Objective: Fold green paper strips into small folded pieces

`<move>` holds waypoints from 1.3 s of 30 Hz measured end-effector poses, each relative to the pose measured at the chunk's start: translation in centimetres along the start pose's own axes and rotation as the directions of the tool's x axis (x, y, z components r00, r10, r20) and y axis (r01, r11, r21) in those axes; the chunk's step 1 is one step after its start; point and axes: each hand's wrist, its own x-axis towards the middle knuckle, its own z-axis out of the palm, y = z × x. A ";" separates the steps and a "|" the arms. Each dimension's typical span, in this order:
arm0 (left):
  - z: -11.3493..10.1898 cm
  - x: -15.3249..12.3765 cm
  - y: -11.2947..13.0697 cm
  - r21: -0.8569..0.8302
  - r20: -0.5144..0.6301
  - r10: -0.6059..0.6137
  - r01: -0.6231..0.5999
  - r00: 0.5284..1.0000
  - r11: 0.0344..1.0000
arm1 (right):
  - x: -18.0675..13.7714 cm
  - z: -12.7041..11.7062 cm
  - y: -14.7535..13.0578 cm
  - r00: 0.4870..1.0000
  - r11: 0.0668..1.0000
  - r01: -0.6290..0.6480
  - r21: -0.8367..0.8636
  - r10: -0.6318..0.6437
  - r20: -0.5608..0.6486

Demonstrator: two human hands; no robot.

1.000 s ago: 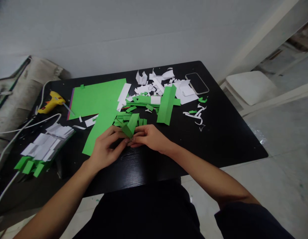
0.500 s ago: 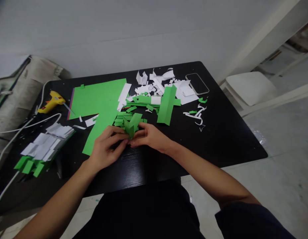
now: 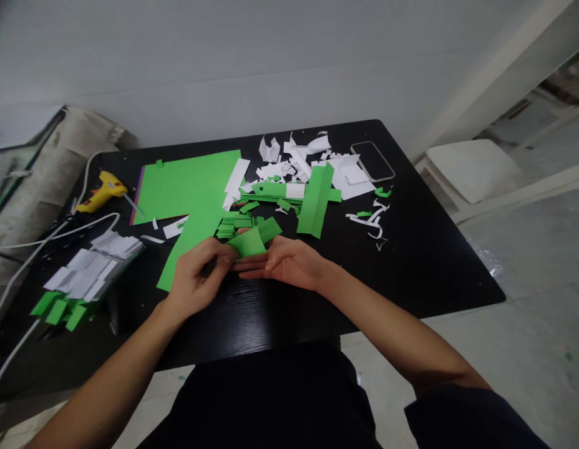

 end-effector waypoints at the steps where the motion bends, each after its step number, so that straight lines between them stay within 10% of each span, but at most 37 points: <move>1: -0.1 0.0 -0.1 -0.027 0.003 -0.026 0.026 1.000 0.999 | -0.1 0.0 -0.1 1.000 1.000 -0.003 0.013 0.003 0.005; 6: -0.9 0.2 -0.5 -0.169 0.034 -0.123 0.127 0.992 0.977 | 0.1 -0.4 -0.5 0.999 0.998 -0.009 0.059 0.011 -0.032; 18: -1.6 0.5 -0.1 -0.112 0.331 0.133 -0.101 0.934 0.989 | -0.2 -1.2 -0.4 0.987 0.969 -0.153 -0.196 0.159 0.017; 26: -0.8 0.4 -0.2 0.042 0.353 0.184 -0.212 0.917 0.976 | 1.0 -1.1 1.6 0.988 0.829 0.058 -0.556 -0.128 -0.089; 39: 0.0 -0.3 0.1 0.040 0.251 -0.197 0.193 0.948 0.980 | 1.1 -0.9 2.2 0.912 0.635 0.187 -0.749 -0.397 -0.109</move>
